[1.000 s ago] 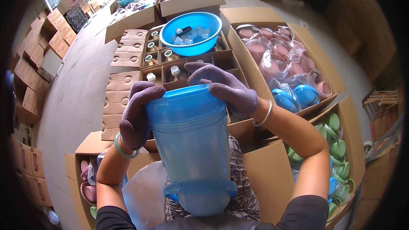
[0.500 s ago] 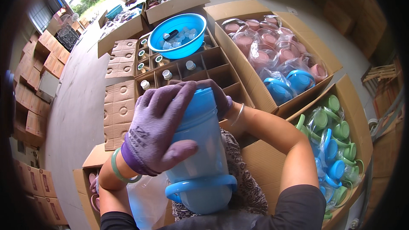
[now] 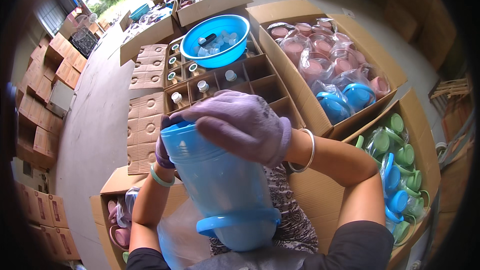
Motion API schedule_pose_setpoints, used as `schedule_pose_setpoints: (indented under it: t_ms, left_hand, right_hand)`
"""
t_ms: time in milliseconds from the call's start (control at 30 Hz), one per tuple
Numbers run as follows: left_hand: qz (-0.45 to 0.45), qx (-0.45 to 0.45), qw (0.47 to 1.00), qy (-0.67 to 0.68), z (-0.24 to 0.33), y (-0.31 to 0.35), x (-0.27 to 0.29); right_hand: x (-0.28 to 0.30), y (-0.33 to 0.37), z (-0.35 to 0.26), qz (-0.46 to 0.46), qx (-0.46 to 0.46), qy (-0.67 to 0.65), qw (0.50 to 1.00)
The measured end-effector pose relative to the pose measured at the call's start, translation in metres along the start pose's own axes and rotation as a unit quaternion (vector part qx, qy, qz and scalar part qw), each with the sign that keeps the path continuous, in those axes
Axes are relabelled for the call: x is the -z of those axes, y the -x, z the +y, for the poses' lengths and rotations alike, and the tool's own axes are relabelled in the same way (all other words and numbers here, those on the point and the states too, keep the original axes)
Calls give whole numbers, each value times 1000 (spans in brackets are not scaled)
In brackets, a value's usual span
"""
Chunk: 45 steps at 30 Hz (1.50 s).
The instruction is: The person inserts glass bottles into plastic-lined insulated jugs, secures the lids, and packs the finished jugs into cardboard boxes.
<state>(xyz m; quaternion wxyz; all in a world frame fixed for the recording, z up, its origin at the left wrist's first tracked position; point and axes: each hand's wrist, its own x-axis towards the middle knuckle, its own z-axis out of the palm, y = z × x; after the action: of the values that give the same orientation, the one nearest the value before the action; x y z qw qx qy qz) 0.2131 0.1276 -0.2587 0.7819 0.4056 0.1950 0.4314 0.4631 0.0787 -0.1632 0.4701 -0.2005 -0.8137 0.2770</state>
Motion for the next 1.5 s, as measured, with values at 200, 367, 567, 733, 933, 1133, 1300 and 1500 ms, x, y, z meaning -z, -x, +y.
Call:
schedule_pose_setpoints:
  t_ms: [200,367,567,733,933,1133,1300,1500]
  left_hand:
    - [25,-255,800,-543,28,37,-81]
    - [-53,-313,622,-715,38,30,-129]
    - [50,-96,927,-359,18,29,52]
    - [-137,-239,882,-382,26,17,-35]
    - [105,-104,962,-228,19,9,-11]
    - [7,15,985,-174,-3,-2,30]
    - [-104,-119,985,-73,8,11,-25]
    - [96,-201,936,-273,12,12,-8]
  right_hand:
    - [-11,70,82,58,-46,-140,987]
    - [-40,69,112,70,-159,-468,867]
    - [-15,23,-8,9,89,-91,992]
    - [7,17,20,-92,-112,91,985]
    - [16,14,42,12,158,145,977]
    - [12,2,1,-41,44,-26,998]
    - [15,9,9,-217,-101,165,957]
    - [19,13,67,-74,-28,47,996]
